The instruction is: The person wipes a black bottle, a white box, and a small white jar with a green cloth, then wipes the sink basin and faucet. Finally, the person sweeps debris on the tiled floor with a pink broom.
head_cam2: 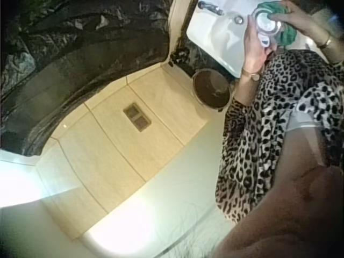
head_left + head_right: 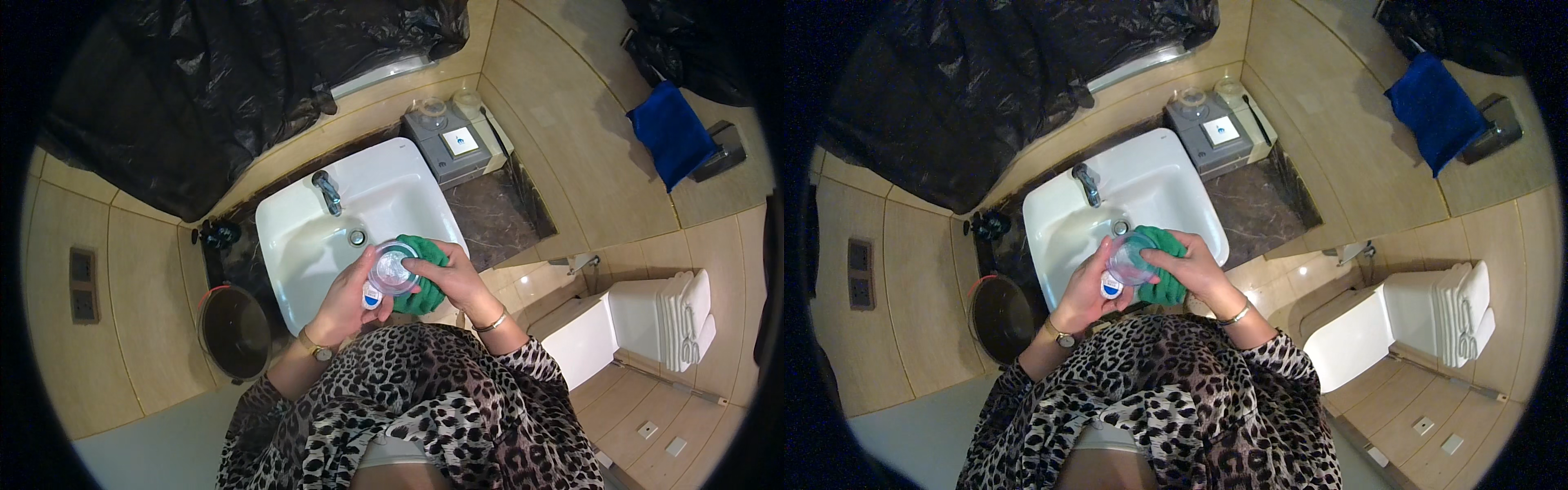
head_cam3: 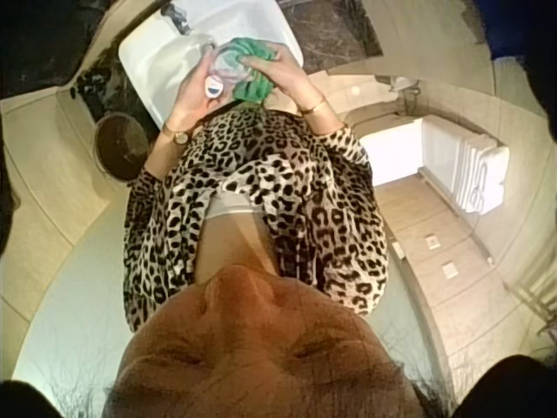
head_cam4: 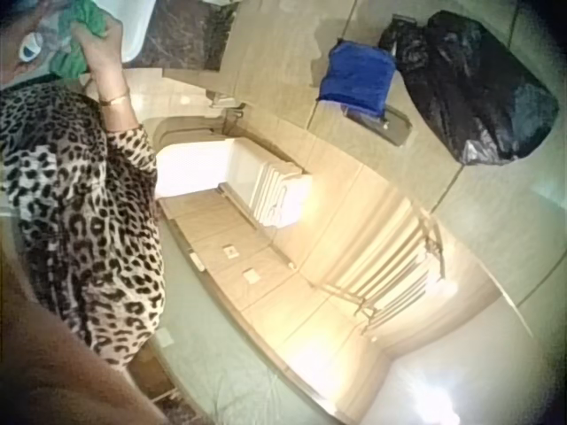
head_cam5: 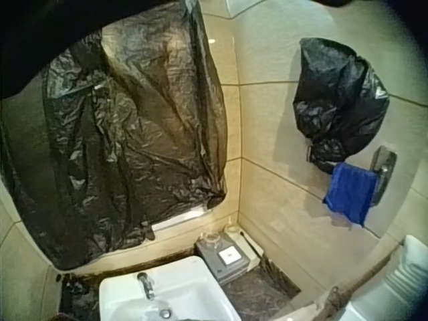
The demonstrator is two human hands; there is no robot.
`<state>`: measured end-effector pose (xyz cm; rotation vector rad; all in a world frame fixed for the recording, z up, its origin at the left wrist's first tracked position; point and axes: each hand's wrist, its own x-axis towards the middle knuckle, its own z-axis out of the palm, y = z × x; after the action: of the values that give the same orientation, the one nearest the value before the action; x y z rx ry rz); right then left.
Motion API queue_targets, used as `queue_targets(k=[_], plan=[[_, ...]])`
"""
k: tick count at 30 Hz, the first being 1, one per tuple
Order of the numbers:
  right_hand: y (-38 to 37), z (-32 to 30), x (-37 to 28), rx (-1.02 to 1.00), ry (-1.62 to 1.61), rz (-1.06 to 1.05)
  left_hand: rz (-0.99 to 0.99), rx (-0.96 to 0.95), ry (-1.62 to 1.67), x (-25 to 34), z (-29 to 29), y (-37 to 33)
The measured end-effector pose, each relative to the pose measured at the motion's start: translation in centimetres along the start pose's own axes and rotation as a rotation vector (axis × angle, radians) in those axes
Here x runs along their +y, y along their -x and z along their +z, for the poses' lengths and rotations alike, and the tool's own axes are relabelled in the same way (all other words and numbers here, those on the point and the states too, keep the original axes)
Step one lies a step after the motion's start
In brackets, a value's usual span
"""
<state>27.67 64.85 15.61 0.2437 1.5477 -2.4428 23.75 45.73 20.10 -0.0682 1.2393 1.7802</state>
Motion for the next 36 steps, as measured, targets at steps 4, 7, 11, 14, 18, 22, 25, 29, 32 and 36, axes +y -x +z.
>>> queue_targets(k=[4,7,11,14,18,22,25,29,32,36], plan=[[0.3,-0.3,0.2,-0.008,0.003,0.052,0.001,0.186,-0.106,-0.1,-0.4,-0.3],[-0.1,0.2,0.9,0.071,0.085,-0.084,0.208,0.271,-0.026,-1.5,-2.1,-1.6],[-0.1,-0.2,0.9,0.194,0.151,-0.055,0.311,0.156,0.477,-0.7,-1.9,-1.1],[0.1,-0.2,1.1,0.242,0.293,-0.083,0.402,0.037,0.381,-1.1,-3.3,-1.3],[0.2,0.4,1.7,0.275,0.431,-0.256,0.491,-0.024,0.055,-0.3,-1.4,-1.1],[0.9,1.6,0.1,0.235,0.295,-0.202,0.750,-0.072,-0.433,-0.1,0.1,-0.7],[1.1,1.6,0.2,0.153,0.164,-0.083,0.866,-0.053,-0.850,0.4,0.7,-0.8],[1.4,1.7,0.5,0.160,0.212,-0.166,0.854,-0.037,-1.017,0.9,1.8,0.0],[1.5,1.8,0.2,0.179,0.271,-0.216,0.931,-0.022,-1.173,0.9,1.7,-0.1],[1.5,1.6,0.3,0.139,0.259,-0.197,0.860,0.016,-1.245,1.0,1.6,0.0]])
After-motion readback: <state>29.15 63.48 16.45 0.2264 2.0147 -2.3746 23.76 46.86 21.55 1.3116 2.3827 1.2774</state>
